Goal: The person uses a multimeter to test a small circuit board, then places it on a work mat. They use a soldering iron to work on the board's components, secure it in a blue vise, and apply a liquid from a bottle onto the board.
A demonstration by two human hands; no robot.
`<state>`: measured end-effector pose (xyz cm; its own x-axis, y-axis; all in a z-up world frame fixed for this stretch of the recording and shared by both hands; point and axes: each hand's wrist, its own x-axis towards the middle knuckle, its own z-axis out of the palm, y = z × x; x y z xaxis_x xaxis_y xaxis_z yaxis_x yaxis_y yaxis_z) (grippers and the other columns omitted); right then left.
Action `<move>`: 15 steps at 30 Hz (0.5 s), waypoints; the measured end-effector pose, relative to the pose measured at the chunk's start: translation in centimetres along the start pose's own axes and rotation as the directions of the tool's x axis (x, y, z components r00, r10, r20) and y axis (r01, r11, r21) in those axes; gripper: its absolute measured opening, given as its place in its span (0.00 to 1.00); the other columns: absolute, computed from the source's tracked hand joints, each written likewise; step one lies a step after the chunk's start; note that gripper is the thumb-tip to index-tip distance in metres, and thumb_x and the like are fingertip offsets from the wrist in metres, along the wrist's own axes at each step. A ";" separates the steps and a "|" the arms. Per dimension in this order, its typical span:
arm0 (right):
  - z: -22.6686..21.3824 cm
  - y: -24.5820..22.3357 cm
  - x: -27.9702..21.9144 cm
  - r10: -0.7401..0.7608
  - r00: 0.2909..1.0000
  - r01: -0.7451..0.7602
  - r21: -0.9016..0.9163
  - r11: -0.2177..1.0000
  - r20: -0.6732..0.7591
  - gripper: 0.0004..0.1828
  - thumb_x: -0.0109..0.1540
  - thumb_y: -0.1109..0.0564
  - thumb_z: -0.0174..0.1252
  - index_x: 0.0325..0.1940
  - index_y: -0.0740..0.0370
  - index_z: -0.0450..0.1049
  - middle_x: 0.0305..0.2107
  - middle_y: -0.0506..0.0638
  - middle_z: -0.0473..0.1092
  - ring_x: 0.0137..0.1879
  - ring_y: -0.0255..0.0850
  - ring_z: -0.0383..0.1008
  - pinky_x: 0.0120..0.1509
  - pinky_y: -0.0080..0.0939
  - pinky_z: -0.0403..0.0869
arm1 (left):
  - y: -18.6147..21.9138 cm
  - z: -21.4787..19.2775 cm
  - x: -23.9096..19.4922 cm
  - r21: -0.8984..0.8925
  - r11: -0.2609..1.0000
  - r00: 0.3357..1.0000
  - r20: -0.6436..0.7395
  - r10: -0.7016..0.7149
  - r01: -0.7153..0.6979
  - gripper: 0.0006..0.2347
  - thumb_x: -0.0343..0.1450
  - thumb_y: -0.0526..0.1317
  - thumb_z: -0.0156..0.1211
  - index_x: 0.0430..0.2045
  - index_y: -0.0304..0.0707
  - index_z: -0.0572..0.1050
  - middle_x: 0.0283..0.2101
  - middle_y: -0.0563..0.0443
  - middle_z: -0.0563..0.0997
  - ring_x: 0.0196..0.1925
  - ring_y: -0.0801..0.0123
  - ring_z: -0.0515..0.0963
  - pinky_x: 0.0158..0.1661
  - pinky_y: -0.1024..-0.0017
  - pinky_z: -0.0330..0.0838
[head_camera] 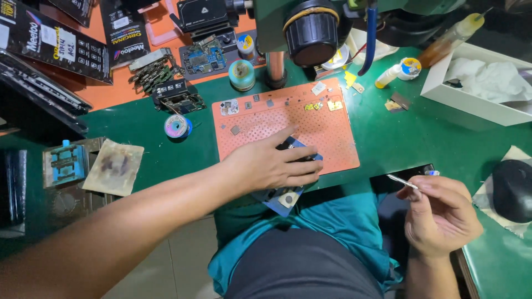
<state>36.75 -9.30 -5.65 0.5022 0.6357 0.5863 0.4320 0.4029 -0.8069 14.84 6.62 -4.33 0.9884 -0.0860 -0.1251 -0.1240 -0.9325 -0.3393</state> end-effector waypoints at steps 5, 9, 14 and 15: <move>-0.3 0.1 0.1 0.032 0.999 -0.032 0.014 0.999 0.016 0.04 0.56 0.67 0.51 0.33 0.71 0.63 0.29 0.63 0.63 0.28 0.43 0.66 0.29 0.32 0.72 | -0.9 0.5 1.2 -0.015 0.992 0.974 -0.194 0.119 -0.124 0.13 0.64 0.38 0.46 0.42 0.51 0.59 0.53 0.59 0.59 0.57 0.65 0.58 0.54 0.51 0.53; -0.2 0.2 0.1 0.055 0.998 -0.054 0.048 0.997 -0.011 0.04 0.56 0.67 0.52 0.32 0.71 0.63 0.29 0.61 0.62 0.30 0.43 0.67 0.30 0.32 0.73 | -2.2 -3.1 0.4 0.025 0.999 0.954 -0.297 0.047 -0.042 0.11 0.63 0.34 0.48 0.38 0.45 0.61 0.41 0.54 0.65 0.49 0.67 0.63 0.54 0.52 0.54; -0.1 -0.1 0.5 0.018 0.981 -0.003 -0.079 0.997 0.191 0.05 0.52 0.65 0.55 0.30 0.69 0.67 0.32 0.63 0.66 0.37 0.44 0.69 0.46 0.35 0.70 | -1.3 -5.6 -1.8 -0.246 0.885 0.903 -0.078 -0.423 0.394 0.34 0.42 0.58 0.58 0.39 0.40 0.64 0.32 0.51 0.68 0.33 0.58 0.67 0.51 0.53 0.54; 0.5 -0.4 0.9 0.021 0.981 -0.006 -0.079 0.997 0.195 0.05 0.52 0.65 0.55 0.30 0.69 0.67 0.32 0.63 0.66 0.37 0.44 0.69 0.46 0.35 0.70 | -0.7 -5.2 -1.9 -0.249 0.884 0.902 -0.075 -0.425 0.396 0.34 0.42 0.58 0.58 0.39 0.40 0.64 0.32 0.51 0.68 0.33 0.58 0.67 0.51 0.53 0.54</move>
<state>36.64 -8.57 -4.89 0.3559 0.7602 0.5436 0.4866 0.3459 -0.8022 13.54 5.63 1.03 0.9508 0.2928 0.1011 0.3036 -0.9456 -0.1173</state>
